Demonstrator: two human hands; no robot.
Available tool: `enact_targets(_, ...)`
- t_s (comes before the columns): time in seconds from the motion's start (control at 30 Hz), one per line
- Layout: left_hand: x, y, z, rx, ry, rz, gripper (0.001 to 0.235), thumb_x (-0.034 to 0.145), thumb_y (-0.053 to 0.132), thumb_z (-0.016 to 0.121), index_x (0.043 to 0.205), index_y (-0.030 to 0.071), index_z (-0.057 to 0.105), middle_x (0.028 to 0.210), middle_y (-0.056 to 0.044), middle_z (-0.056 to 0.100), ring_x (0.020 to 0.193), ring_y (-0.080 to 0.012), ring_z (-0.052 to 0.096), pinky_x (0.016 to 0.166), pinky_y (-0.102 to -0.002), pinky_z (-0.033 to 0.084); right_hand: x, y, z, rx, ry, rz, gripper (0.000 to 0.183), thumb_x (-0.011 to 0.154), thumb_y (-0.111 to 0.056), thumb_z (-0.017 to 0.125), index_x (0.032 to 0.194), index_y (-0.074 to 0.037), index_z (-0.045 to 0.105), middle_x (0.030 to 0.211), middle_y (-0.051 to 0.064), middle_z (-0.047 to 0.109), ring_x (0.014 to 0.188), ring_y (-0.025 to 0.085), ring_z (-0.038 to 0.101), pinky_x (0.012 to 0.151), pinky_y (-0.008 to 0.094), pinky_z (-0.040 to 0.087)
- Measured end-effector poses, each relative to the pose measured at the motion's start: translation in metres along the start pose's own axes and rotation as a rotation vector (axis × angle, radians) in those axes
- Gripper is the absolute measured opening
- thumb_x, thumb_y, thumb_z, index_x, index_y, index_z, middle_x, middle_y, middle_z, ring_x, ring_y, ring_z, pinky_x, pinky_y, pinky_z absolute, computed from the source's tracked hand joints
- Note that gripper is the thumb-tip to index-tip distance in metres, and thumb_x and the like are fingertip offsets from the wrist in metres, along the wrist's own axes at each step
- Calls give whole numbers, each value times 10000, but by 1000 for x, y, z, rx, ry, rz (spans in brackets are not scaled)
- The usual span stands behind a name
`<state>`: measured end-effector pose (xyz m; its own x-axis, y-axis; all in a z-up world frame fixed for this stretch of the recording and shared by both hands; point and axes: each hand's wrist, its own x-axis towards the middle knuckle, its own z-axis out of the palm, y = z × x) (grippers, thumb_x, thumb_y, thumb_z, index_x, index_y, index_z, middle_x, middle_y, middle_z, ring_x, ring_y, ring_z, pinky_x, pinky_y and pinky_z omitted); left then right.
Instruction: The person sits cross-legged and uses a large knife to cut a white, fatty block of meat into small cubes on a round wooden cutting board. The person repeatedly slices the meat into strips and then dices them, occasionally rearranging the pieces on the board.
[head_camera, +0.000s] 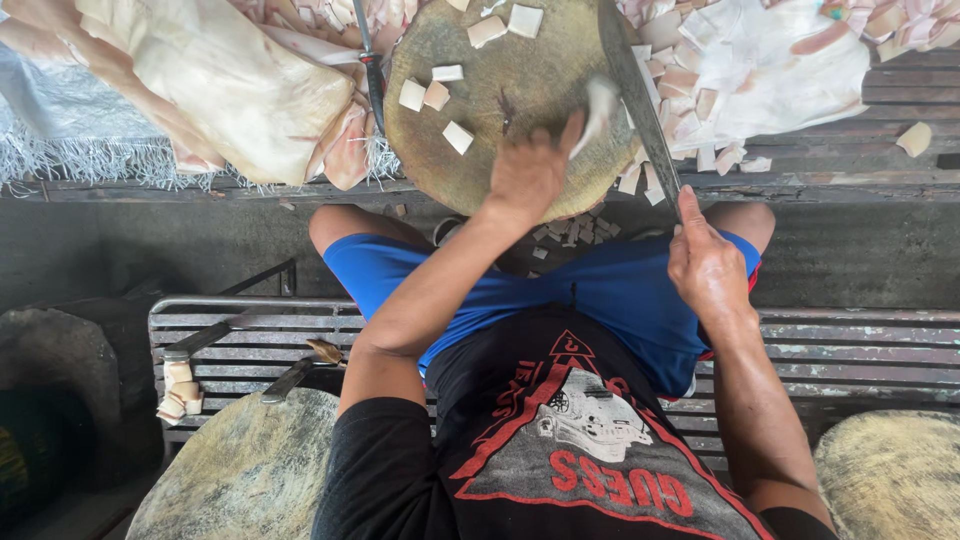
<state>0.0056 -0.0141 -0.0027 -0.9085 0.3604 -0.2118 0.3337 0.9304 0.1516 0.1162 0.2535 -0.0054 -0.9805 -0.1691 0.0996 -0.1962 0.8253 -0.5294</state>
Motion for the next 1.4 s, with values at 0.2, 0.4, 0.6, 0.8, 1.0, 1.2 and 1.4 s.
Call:
enact_targets(0.2,-9,-1,23,129,53,56,681,933,91,549,1574,174,333,1019,-159,654,788,-311,698,729,-476,581,-5,-7,2,99,-38,74,616,966,17,602,1565,-30,468,881,299,681,786,474,683,722,520,540)
enact_targets(0.4,-37,-1,2,-310,-53,-59,662,902,189,647,1480,1,385,1120,-269,637,843,-453,715,768,-552,578,-22,-33,-16,115,103,46,560,1023,25,619,1558,-29,464,876,261,684,742,376,709,676,464,569)
enact_targets(0.6,-54,-2,4,-418,8,-92,394,930,144,634,1277,-17,539,1118,-246,659,893,-444,721,785,-497,604,-41,-31,-23,115,275,-253,615,1047,92,595,1607,13,356,908,214,702,725,322,701,649,435,574)
enact_targets(0.8,-60,-21,15,-643,161,-82,306,884,103,663,1179,26,630,1071,-222,717,970,-439,703,847,-510,555,-31,-35,-12,-65,-81,-101,663,907,28,651,1538,-74,472,815,210,696,633,380,672,605,477,554)
enact_targets(1.0,-45,-30,20,-880,251,-33,234,883,133,706,1075,5,671,996,-220,741,960,-399,726,850,-449,567,-38,-31,-23,134,169,-77,611,1030,68,607,1599,-62,425,906,216,684,748,341,699,677,422,572)
enact_targets(1.2,-40,-32,22,-995,137,-116,180,942,120,636,1062,-8,677,909,-195,755,783,-283,792,771,-384,603,-39,-40,-6,14,-95,-96,681,904,65,649,1551,-9,450,771,200,669,620,369,656,594,480,537)
enact_targets(1.4,-31,-28,26,-1065,123,-138,179,940,114,641,1043,-29,667,892,-187,762,778,-246,805,749,-354,612,-39,-46,-23,80,92,-101,619,981,68,647,1560,-18,447,912,244,679,757,372,706,671,443,569)
